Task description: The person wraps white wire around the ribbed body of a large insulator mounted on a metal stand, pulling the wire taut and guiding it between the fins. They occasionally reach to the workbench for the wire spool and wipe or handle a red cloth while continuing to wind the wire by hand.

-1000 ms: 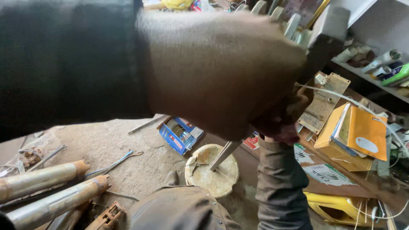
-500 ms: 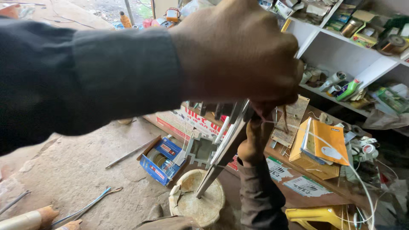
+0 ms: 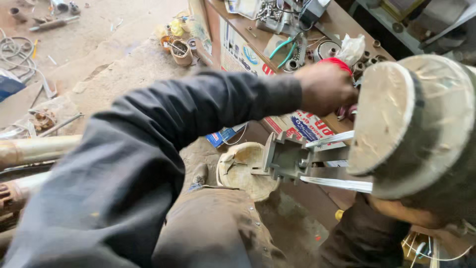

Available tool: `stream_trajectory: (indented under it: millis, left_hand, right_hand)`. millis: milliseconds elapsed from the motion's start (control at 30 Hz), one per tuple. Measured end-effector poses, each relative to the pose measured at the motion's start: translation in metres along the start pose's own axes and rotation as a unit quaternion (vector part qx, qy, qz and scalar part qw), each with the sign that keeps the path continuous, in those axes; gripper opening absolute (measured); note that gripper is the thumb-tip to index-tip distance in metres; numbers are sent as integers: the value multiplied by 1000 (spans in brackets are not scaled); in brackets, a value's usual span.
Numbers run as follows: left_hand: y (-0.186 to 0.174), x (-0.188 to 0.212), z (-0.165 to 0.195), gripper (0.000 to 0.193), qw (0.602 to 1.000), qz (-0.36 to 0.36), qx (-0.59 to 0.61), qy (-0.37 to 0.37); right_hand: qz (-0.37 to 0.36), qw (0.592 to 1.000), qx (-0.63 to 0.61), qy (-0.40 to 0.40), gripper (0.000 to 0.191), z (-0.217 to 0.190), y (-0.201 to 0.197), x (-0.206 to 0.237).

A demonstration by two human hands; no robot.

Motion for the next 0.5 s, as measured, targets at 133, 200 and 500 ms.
stream_trajectory:
  millis: [133, 200, 500]
  left_hand:
    - [69, 38, -9, 18, 984, 62, 119, -114]
    - [85, 45, -16, 19, 976, 68, 149, -145]
    - [160, 170, -39, 28, 876, -130, 253, -390]
  right_hand:
    - [-17, 1000, 19, 16, 42, 2, 0, -9]
    - [-23, 999, 25, 23, 41, 1, 2, -15]
    - [-42, 997, 35, 57, 38, -20, 7, -33]
Point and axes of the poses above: each hand's wrist, its own x-axis away from the middle knuckle, its own y-axis out of the palm, z = x × y, the point moved 6 cm from there along -x, towards the middle knuckle, and after that the axes turned 6 degrees about y, right-handed, at the moved point
